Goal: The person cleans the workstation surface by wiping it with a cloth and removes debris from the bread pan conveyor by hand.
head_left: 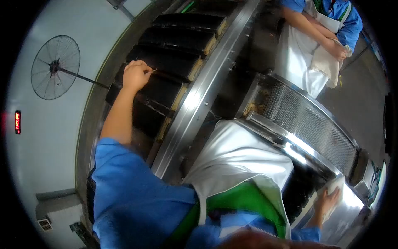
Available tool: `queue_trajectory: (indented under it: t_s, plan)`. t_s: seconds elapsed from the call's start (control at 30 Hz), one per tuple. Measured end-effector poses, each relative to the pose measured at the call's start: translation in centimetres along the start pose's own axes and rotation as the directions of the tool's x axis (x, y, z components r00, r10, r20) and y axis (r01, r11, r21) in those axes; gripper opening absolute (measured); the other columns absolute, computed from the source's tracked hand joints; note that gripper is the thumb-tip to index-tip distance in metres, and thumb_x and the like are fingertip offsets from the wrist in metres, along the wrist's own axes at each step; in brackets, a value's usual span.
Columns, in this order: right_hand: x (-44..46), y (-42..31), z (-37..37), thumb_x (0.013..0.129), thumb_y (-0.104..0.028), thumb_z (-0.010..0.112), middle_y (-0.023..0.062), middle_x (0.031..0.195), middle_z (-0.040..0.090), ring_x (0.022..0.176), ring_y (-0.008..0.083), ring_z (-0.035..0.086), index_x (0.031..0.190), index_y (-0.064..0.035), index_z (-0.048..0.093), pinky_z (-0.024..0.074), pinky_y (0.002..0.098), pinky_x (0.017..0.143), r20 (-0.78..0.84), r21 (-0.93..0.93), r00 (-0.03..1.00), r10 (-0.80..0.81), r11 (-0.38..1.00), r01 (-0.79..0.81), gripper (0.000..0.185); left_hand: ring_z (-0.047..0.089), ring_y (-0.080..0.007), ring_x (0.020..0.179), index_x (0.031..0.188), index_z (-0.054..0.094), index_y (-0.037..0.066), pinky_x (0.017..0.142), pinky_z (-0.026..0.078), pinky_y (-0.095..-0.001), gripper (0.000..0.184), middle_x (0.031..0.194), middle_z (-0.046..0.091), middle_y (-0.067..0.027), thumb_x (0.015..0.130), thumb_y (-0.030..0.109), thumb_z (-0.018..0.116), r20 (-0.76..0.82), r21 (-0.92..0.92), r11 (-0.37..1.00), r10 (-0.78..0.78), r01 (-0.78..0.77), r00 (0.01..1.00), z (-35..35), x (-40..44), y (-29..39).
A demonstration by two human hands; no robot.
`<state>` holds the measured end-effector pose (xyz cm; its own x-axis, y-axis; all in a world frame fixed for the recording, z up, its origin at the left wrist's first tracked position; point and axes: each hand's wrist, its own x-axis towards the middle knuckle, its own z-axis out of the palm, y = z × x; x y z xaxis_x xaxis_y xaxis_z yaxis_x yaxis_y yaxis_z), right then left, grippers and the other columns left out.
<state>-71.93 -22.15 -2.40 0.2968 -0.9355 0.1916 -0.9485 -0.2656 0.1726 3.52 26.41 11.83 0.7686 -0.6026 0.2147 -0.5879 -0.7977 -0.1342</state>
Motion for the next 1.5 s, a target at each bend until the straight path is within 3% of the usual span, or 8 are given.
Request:
queue_trajectory:
  t_s: [0.17,0.23,0.47,0.73,1.03,1.27,1.37,1.5]
  plan:
    - [-0.1,-0.3,-0.4,0.084,-0.027,0.066,0.0182,0.151,0.039,0.139,0.0369,0.034,0.144,-0.003,0.042,0.0256,0.0475,0.117,0.014,-0.022,1.0,-0.004,1.0,0.004,0.069,0.061,-0.0259,0.099,0.089,0.077,0.014,0.092,0.047,-0.0395,0.012,0.097,0.068,-0.0044,0.079,0.02,0.072,0.064,-0.092,0.995,0.031,-0.025,0.997,-2.5,-0.9,-0.2]
    - [-0.1,0.4,0.2,0.085,-0.028,0.066,0.0181,0.151,0.039,0.139,0.0365,0.035,0.144,-0.0034,0.042,0.0262,0.0474,0.117,-0.01,-0.033,1.0,-0.029,0.999,0.029,0.068,0.065,-0.0226,0.096,0.095,0.077,0.01,0.09,0.048,-0.0356,0.016,0.1,0.072,-0.0066,0.082,0.02,0.074,0.256,-0.503,0.854,0.001,0.133,0.967,-3.9,-0.6,0.9]
    - [0.3,1.0,1.3,0.084,-0.028,0.068,0.0166,0.151,0.039,0.14,0.035,0.034,0.145,-0.0064,0.041,0.0264,0.0457,0.117,-0.001,-0.044,1.0,0.018,0.999,-0.018,0.07,0.067,-0.0176,0.093,0.104,0.072,-0.002,0.087,0.051,-0.0293,0.026,0.102,0.073,-0.0122,0.086,0.016,0.072,0.352,-0.85,0.473,0.183,0.231,0.918,-8.0,0.3,8.8]
    - [0.0,-0.1,0.0,0.086,-0.032,0.065,0.0181,0.151,0.038,0.14,0.0365,0.033,0.144,-0.0048,0.041,0.0257,0.0458,0.117,-0.005,0.023,1.0,0.0,1.0,0.0,0.068,0.067,-0.0174,0.092,0.103,0.072,-0.001,0.087,0.052,-0.032,0.023,0.098,0.073,-0.011,0.087,0.015,0.07,0.447,-0.87,0.421,0.449,0.258,0.774,-8.9,2.2,14.3]
    - [-0.3,-0.7,-0.9,0.084,-0.03,0.067,0.02,0.148,0.042,0.139,0.0372,0.035,0.143,-0.0046,0.043,0.0262,0.0461,0.116,-0.031,0.049,0.999,0.012,0.999,-0.01,0.068,0.066,-0.0161,0.085,0.107,0.071,0.004,0.082,0.052,-0.0303,0.026,0.099,0.071,-0.008,0.082,0.012,0.071,0.309,-0.68,0.727,0.398,-0.092,0.864,-5.4,6.0,20.0]
    - [-0.2,-0.2,-0.4,0.083,-0.027,0.068,0.0188,0.15,0.04,0.139,0.0359,0.034,0.143,-0.005,0.043,0.0257,0.0457,0.116,-0.041,0.095,0.999,0.011,0.995,-0.007,0.069,0.058,-0.0302,0.114,0.12,0.066,0.013,0.098,0.047,-0.0383,0.042,0.127,0.059,-0.0112,0.079,0.011,0.073,-0.053,-0.542,0.833,0.095,-0.109,0.994,-2.3,8.4,22.0]
    - [-0.3,-1.7,-1.9,0.081,-0.024,0.07,0.0192,0.15,0.039,0.139,0.0362,0.034,0.143,-0.0044,0.042,0.0254,0.0454,0.117,-0.026,0.064,0.999,0.033,0.997,-0.032,0.07,0.054,-0.0316,0.121,0.119,0.066,0.013,0.103,0.044,-0.0398,0.042,0.131,0.058,-0.0113,0.078,0.012,0.074,-0.211,-0.437,0.824,0.295,-0.36,0.932,1.2,7.9,22.5]
    - [-0.2,-0.8,-1.3,0.081,-0.023,0.071,0.0199,0.149,0.04,0.139,0.0373,0.034,0.143,-0.0036,0.043,0.0251,0.0453,0.117,-0.042,0.085,0.999,0.002,0.996,0.002,0.07,0.041,-0.0318,0.135,0.125,0.062,0.014,0.109,0.039,-0.0415,0.05,0.144,0.047,-0.0117,0.077,0.012,0.076,0.026,-0.335,0.883,0.358,-0.329,0.934,2.6,5.2,25.6]
